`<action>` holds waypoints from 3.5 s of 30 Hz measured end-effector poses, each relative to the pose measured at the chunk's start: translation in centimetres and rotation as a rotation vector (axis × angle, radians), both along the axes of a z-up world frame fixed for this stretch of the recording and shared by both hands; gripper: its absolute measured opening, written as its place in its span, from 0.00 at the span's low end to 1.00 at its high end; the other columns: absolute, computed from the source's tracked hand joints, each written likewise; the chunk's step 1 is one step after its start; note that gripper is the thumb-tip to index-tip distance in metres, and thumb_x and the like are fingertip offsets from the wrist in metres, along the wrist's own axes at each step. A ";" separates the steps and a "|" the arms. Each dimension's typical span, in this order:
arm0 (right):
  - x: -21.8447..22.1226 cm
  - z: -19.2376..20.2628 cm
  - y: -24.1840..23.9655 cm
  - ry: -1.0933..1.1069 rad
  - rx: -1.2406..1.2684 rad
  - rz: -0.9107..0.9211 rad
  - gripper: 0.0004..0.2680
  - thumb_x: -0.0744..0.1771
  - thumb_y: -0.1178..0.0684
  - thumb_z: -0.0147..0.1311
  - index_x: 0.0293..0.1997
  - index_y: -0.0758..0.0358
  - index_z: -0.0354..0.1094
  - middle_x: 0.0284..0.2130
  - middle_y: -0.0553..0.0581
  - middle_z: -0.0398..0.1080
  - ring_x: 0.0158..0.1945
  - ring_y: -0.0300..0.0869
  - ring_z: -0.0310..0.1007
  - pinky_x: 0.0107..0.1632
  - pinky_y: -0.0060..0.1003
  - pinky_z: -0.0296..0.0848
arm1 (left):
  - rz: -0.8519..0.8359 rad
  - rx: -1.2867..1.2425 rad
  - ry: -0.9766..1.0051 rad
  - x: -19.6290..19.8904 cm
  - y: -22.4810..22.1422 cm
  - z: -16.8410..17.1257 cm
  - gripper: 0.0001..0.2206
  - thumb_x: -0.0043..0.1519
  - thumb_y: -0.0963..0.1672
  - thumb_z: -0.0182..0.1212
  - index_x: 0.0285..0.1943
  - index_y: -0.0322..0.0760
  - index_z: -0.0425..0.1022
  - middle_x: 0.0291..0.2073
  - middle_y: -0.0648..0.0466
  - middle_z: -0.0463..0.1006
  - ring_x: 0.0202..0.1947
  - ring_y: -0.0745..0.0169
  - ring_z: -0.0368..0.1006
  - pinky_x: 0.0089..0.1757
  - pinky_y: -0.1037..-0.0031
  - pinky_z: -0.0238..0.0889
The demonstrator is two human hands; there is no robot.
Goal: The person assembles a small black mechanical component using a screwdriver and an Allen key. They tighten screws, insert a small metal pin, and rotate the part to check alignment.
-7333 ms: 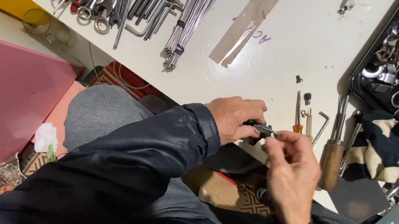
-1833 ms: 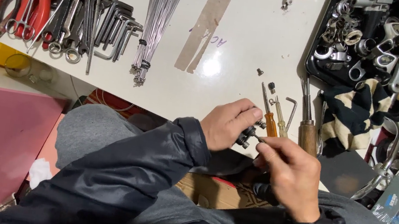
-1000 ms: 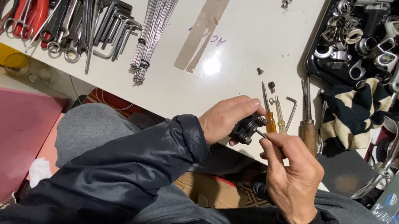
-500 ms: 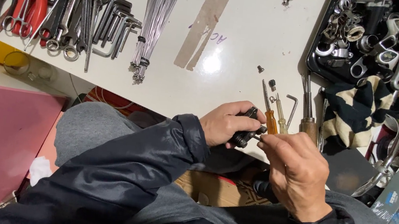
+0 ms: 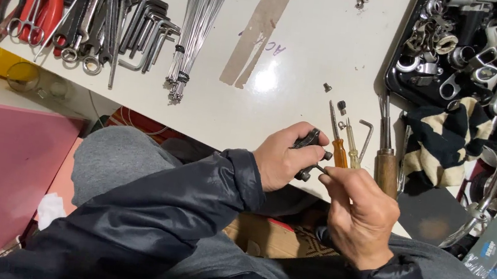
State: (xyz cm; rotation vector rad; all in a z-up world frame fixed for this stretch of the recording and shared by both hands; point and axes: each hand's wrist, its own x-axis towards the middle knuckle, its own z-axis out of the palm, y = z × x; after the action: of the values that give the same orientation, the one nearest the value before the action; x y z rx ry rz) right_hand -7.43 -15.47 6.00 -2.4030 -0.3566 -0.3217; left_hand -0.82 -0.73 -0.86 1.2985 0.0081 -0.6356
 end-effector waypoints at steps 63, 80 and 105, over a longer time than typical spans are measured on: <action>0.3 -1.3 2.7 0.094 -0.171 -0.275 0.17 0.61 0.47 0.63 0.50 0.65 0.67 0.26 0.54 0.66 0.25 0.42 0.64 0.31 0.41 0.64 | 0.050 -0.231 -0.010 0.4 0.4 0.4 0.15 0.67 0.51 0.46 0.50 0.44 0.74 0.38 0.55 0.73 0.37 0.67 0.67 0.45 0.76 0.62; 0.2 -1.5 -0.3 0.026 -0.303 -0.185 0.18 0.62 0.42 0.63 0.48 0.64 0.70 0.32 0.54 0.72 0.30 0.41 0.68 0.30 0.37 0.66 | -0.175 0.050 0.137 1.8 2.0 4.9 0.32 0.49 0.51 0.65 0.66 0.46 0.71 0.51 0.51 0.77 0.45 0.61 0.77 0.50 0.75 0.69; 2.9 -9.8 -4.0 -0.194 -0.525 -0.017 0.04 0.68 0.51 0.56 0.35 0.43 0.74 0.34 0.45 0.71 0.40 0.43 0.71 0.42 0.38 0.69 | 0.195 -0.549 0.462 2.1 1.9 -0.1 0.22 0.66 0.53 0.49 0.50 0.25 0.70 0.38 0.29 0.80 0.20 0.47 0.78 0.24 0.69 0.70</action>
State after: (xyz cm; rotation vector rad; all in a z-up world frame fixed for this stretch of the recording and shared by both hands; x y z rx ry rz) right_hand -4.55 -19.48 -3.80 -2.8954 -0.5662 -0.5245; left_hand 1.30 1.12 -0.92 0.5962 0.3147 -0.6967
